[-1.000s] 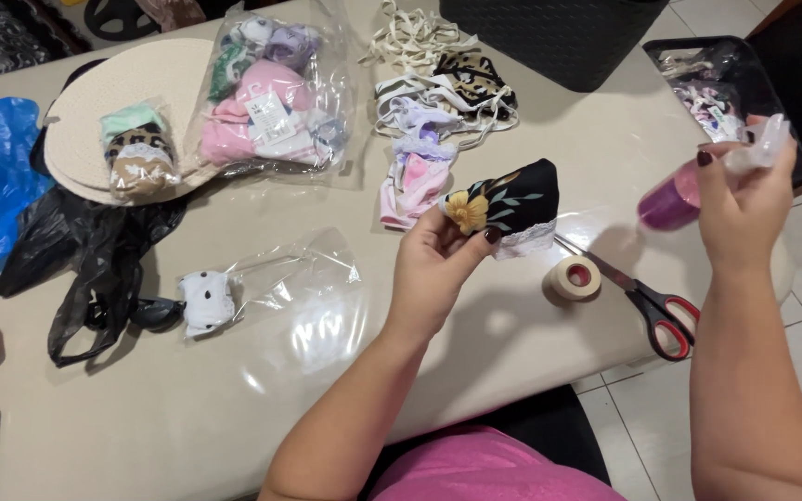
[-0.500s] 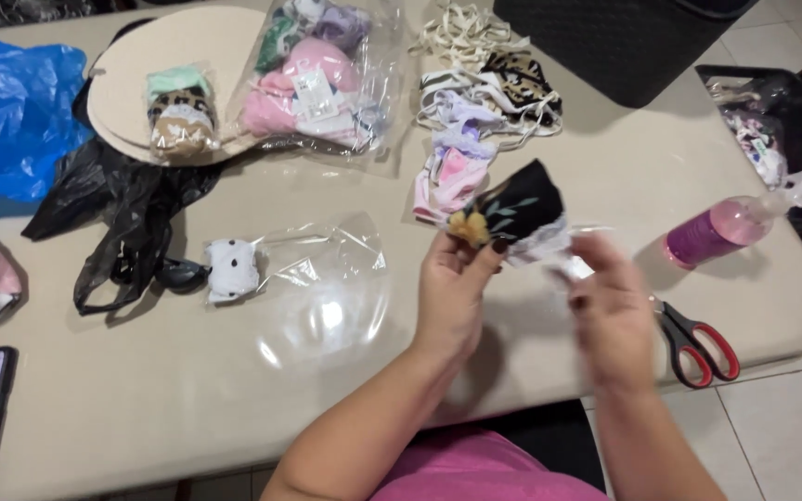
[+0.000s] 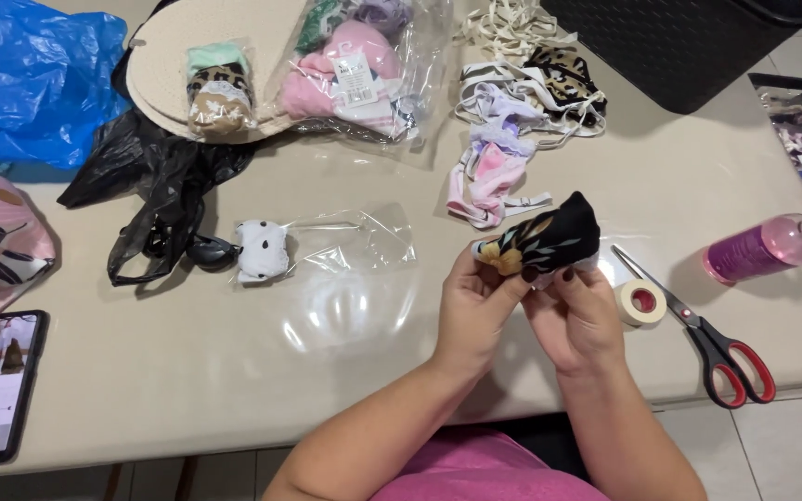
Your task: The person folds small pieces of clothing and places them into clear plastic bags. The person handles a white polka-dotted item and a black floral item, folding each and inserting them into separate bags on a table with other supplies.
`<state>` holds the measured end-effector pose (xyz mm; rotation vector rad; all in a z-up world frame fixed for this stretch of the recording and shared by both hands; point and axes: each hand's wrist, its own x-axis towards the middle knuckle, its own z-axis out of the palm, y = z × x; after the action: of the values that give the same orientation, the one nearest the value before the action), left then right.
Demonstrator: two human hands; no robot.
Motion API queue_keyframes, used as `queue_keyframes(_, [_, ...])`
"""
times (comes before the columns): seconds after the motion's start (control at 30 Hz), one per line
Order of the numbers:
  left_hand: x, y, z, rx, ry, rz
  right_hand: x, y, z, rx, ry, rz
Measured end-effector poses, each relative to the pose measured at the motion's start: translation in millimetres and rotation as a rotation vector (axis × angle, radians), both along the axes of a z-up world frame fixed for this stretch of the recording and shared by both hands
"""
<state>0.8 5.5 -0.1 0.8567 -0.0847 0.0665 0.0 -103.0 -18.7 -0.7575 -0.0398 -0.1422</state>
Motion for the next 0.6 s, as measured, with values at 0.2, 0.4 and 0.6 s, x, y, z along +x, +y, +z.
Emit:
queue_keyframes(0.2, [-0.3,8.0,14.1,0.029,0.029,-0.055,5.0,3.2,15.6,0.034,-0.074,0.082])
queue_keyframes(0.4, [6.2,10.2,3.8,0.070,0.068,-0.081,10.7,8.6,15.4,0.025,-0.047,0.019])
queue_keyframes(0.6, [8.8,38.0,-4.6,0.591,0.193,-0.273,15.2,-2.2,8.7,-0.028,0.115,-0.042])
